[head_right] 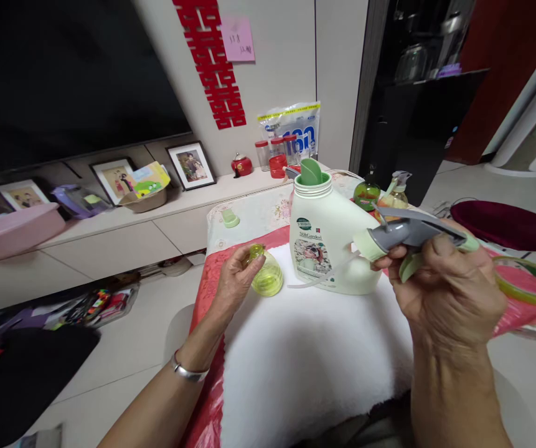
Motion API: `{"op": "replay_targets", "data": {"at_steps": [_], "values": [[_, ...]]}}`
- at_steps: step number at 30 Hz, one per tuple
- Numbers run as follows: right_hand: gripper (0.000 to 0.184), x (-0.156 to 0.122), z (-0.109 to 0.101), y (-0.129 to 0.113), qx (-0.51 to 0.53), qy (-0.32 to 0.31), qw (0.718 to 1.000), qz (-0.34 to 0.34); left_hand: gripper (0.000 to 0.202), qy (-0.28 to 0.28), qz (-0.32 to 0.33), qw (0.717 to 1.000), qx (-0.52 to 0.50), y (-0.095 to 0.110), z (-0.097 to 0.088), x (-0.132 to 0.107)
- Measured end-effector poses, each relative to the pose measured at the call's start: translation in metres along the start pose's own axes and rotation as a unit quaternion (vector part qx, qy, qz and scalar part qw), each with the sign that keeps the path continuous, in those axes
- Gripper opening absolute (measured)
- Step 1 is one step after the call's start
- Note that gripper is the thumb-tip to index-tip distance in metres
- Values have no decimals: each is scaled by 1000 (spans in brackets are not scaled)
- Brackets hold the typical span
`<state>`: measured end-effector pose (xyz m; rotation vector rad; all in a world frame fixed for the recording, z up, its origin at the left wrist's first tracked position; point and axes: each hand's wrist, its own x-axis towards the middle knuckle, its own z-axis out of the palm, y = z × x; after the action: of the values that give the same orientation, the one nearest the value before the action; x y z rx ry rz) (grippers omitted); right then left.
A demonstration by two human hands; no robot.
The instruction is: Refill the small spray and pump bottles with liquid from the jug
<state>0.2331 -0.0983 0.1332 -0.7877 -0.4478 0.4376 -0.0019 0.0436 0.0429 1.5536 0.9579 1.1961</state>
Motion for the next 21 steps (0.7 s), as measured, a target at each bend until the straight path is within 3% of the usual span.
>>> {"op": "replay_targets", "data": {"at_steps": [5, 9, 13, 21], "values": [[61, 3, 0, -3, 13, -17, 1000, -19, 34, -19, -11, 999, -28, 16, -3, -18], [48, 1, -5, -3, 19, -32, 998, -43, 30, -69, -25, 997, -13, 30, -3, -46], [46, -5, -6, -3, 31, -59, 996, -57, 27, -105, -31, 994, 7, 34, 3, -69], [39, -13, -12, 0, 35, -101, 992, -67, 29, -113, 15, 993, 22, 35, 17, -79]]}}
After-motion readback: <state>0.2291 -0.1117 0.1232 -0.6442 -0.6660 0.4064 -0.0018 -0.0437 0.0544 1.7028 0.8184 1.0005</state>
